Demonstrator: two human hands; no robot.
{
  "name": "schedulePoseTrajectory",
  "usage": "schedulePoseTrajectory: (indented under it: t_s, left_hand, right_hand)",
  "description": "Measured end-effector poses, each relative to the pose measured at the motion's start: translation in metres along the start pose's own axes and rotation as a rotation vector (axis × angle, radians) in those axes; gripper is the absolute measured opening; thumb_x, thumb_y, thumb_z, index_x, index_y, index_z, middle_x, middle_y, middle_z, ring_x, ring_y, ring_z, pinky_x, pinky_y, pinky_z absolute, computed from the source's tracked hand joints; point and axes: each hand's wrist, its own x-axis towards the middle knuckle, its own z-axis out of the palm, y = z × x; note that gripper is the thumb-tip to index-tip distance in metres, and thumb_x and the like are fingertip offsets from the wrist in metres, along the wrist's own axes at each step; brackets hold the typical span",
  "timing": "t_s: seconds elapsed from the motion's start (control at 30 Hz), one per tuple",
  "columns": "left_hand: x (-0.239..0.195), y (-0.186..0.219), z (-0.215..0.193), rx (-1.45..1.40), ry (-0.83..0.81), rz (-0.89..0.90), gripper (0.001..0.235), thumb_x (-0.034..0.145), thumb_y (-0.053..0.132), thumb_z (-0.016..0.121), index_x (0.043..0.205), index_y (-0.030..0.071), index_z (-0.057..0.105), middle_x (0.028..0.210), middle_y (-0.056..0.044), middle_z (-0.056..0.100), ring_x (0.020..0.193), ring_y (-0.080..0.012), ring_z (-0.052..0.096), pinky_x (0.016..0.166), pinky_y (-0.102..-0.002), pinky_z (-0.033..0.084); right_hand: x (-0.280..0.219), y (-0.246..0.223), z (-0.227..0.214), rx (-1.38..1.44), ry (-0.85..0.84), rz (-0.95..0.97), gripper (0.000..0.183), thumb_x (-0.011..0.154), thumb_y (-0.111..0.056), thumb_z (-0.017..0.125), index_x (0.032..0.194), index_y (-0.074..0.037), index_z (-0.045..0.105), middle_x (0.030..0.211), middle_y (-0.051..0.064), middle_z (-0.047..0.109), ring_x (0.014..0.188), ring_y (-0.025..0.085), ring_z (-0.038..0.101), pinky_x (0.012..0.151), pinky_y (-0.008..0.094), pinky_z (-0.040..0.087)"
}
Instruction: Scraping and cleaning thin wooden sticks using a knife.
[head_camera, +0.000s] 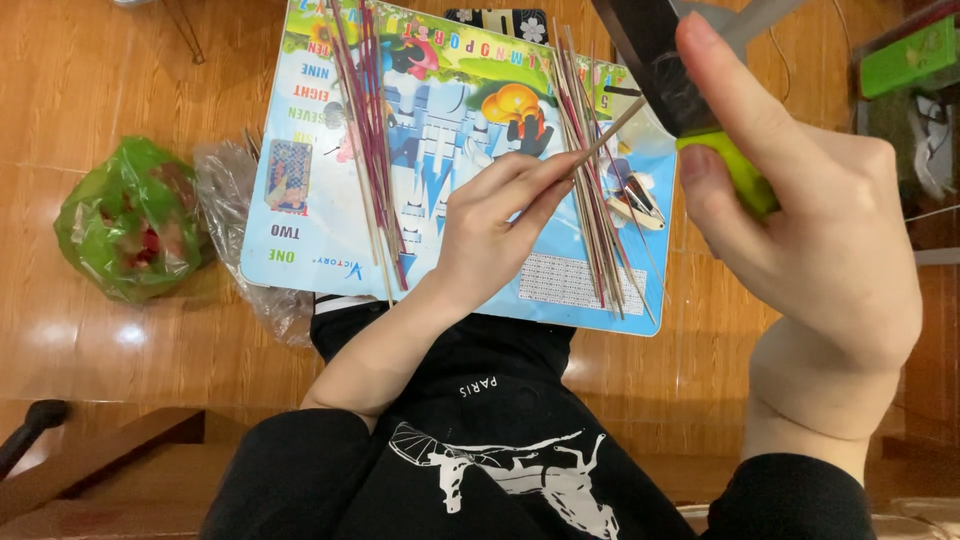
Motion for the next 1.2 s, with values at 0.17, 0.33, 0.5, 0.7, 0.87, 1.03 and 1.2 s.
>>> schedulePoseTrajectory:
  t_s: [0.17,0.33,0.5,0.7,0.87,1.03,1.2]
  left_hand:
    - [0.001,0.000,0.001,0.022,0.005,0.005,0.031,0.099,0.001,0.076,0.128,0.010,0.071,0.098,-0.005,0.069,0.082,-0.0154,0.068,0.071,-0.029,0.054]
    - [0.002,0.004,0.002,0.022,-0.001,0.007,0.032,0.099,0.000,0.075,0.129,0.009,0.070,0.099,-0.005,0.069,0.083,-0.0162,0.069,0.072,-0.029,0.055]
    - [0.007,0.006,0.000,0.025,-0.016,0.019,0.035,0.099,0.000,0.074,0.132,0.008,0.068,0.103,-0.007,0.069,0.088,-0.0180,0.070,0.076,-0.030,0.057]
    - [-0.001,-0.015,0.005,0.068,-0.154,-0.010,0.030,0.100,0.004,0.070,0.130,0.002,0.068,0.106,-0.013,0.075,0.083,-0.0215,0.075,0.073,-0.032,0.059]
    - [-0.009,-0.018,0.011,0.129,-0.158,-0.086,0.024,0.097,0.003,0.072,0.121,-0.001,0.072,0.089,-0.014,0.076,0.070,-0.0230,0.075,0.063,-0.034,0.057]
    - [-0.012,-0.024,0.015,0.077,-0.134,0.009,0.032,0.091,-0.009,0.063,0.123,-0.005,0.066,0.108,-0.016,0.077,0.089,-0.0241,0.079,0.076,-0.032,0.063]
    - [-0.008,-0.027,0.019,0.107,-0.139,0.012,0.035,0.091,-0.014,0.060,0.124,-0.005,0.067,0.105,-0.014,0.077,0.093,-0.0234,0.080,0.084,-0.032,0.064]
  right_hand:
    - [0.000,0.003,-0.001,0.021,-0.012,0.008,0.060,0.097,0.008,0.070,0.152,-0.007,0.053,0.076,0.018,0.061,0.058,0.026,0.056,0.061,0.038,0.046]
    - [0.003,0.002,-0.007,0.015,-0.045,-0.001,0.061,0.099,0.005,0.070,0.154,-0.009,0.049,0.078,0.019,0.062,0.062,0.032,0.059,0.062,0.039,0.049]
    - [0.008,0.002,-0.011,0.037,-0.056,0.008,0.064,0.094,0.004,0.069,0.153,-0.011,0.048,0.073,0.021,0.060,0.058,0.036,0.056,0.059,0.044,0.047]
    - [0.006,0.005,-0.015,0.047,-0.064,0.026,0.064,0.094,0.002,0.068,0.153,-0.013,0.048,0.071,0.021,0.060,0.056,0.039,0.057,0.054,0.046,0.044]
    - [0.005,0.005,-0.024,-0.052,-0.170,0.041,0.066,0.095,-0.003,0.069,0.156,-0.014,0.046,0.072,0.021,0.064,0.052,0.039,0.057,0.049,0.047,0.042]
    - [0.009,0.004,-0.031,-0.065,-0.188,-0.041,0.065,0.097,-0.005,0.066,0.157,-0.014,0.043,0.080,0.021,0.068,0.056,0.039,0.060,0.050,0.047,0.045]
    - [0.010,0.014,-0.027,-0.229,-0.309,0.053,0.068,0.101,-0.012,0.068,0.163,-0.019,0.040,0.075,0.018,0.069,0.053,0.036,0.062,0.051,0.047,0.046]
